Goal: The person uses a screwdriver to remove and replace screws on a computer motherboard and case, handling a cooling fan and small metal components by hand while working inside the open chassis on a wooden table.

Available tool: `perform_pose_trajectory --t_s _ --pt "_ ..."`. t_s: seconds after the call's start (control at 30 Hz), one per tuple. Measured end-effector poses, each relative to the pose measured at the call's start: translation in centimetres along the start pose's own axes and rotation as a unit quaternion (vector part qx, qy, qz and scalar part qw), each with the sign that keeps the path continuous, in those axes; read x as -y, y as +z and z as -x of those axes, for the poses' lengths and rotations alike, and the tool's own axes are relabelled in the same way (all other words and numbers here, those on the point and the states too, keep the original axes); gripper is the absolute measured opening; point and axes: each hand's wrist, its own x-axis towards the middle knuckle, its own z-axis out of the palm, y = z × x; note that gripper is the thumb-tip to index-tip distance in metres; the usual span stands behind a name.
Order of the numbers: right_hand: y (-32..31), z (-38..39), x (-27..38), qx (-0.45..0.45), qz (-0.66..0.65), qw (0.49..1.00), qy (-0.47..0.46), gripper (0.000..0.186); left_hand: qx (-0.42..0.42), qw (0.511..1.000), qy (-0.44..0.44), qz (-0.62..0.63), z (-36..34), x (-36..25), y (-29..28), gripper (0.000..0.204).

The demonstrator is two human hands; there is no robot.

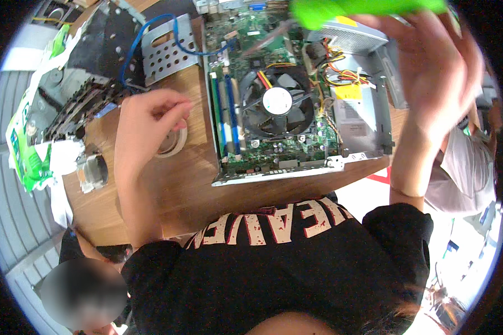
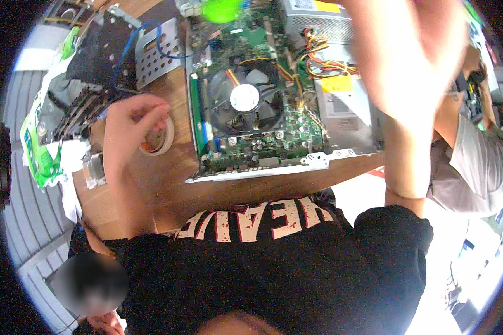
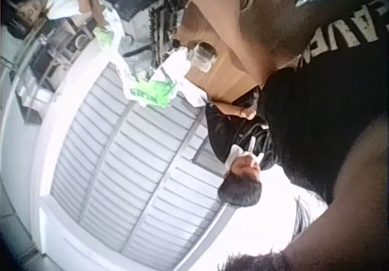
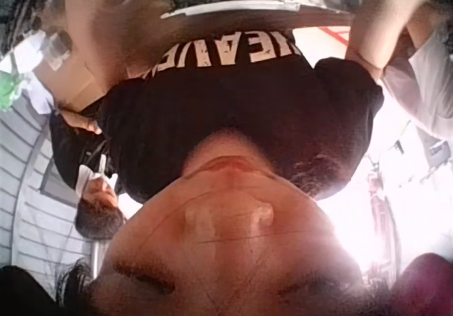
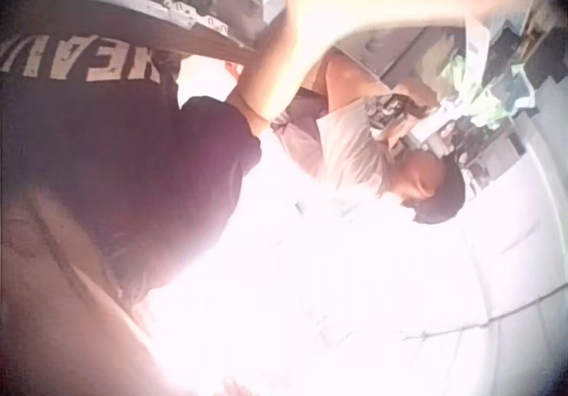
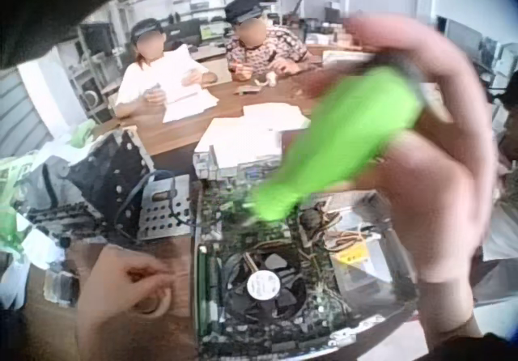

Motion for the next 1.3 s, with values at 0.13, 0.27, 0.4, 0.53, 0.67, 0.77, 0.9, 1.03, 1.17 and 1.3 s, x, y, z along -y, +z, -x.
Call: perform_pose_trajectory --t_s 0.13,0.27,0.4,0.53,0.67,0.77,0.9,1.03,1.17,1.3 --pt "-4.6 1.3 -4.1 0.001 0.021 1.000 -0.004 0.054 -0.107 0.990 -0.062 -0.068 3.8 3.5 -0.8 0.012" --pt "-5.7 2.1 -5.3 -0.011 0.044 0.998 0.039 0.058 -0.193 0.977 0.013 -0.091 5.3 6.3 0.7 0.010" --pt "-5.7 2.3 -5.1 0.101 -0.116 0.988 -0.001 0.055 -0.195 0.966 0.060 -0.156 5.4 7.7 2.1 0.012" --pt "-6.8 2.8 -5.4 0.056 -0.055 0.997 -0.011 0.050 -0.182 0.967 0.038 -0.176 5.5 8.0 2.2 0.017" --pt "-8.0 3.6 -6.4 0.022 0.033 0.999 -0.037 0.049 -0.169 0.970 -0.011 -0.174 5.6 7.3 1.9 0.018" --pt "-8.2 3.7 -7.3 0.118 -0.233 0.965 0.001 0.048 -0.208 0.967 0.022 -0.147 5.5 6.4 1.9 0.015" --pt "-7.2 3.5 -8.4 0.118 -0.427 0.892 0.091 0.038 -0.228 0.962 0.055 -0.141 4.5 5.6 2.7 0.013" --pt "-5.2 3.3 -9.6 0.147 -0.358 0.921 0.039 0.042 -0.246 0.949 0.134 -0.146 3.4 6.1 3.8 0.009" --pt "-3.4 3.6 -10.2 0.075 -0.281 0.955 0.057 0.039 -0.259 0.949 0.123 -0.130 3.4 7.2 4.3 0.009" --pt "-2.5 3.9 -10.2 0.029 -0.264 0.961 0.083 0.045 -0.283 0.946 0.110 -0.111 3.4 8.4 4.4 0.012"
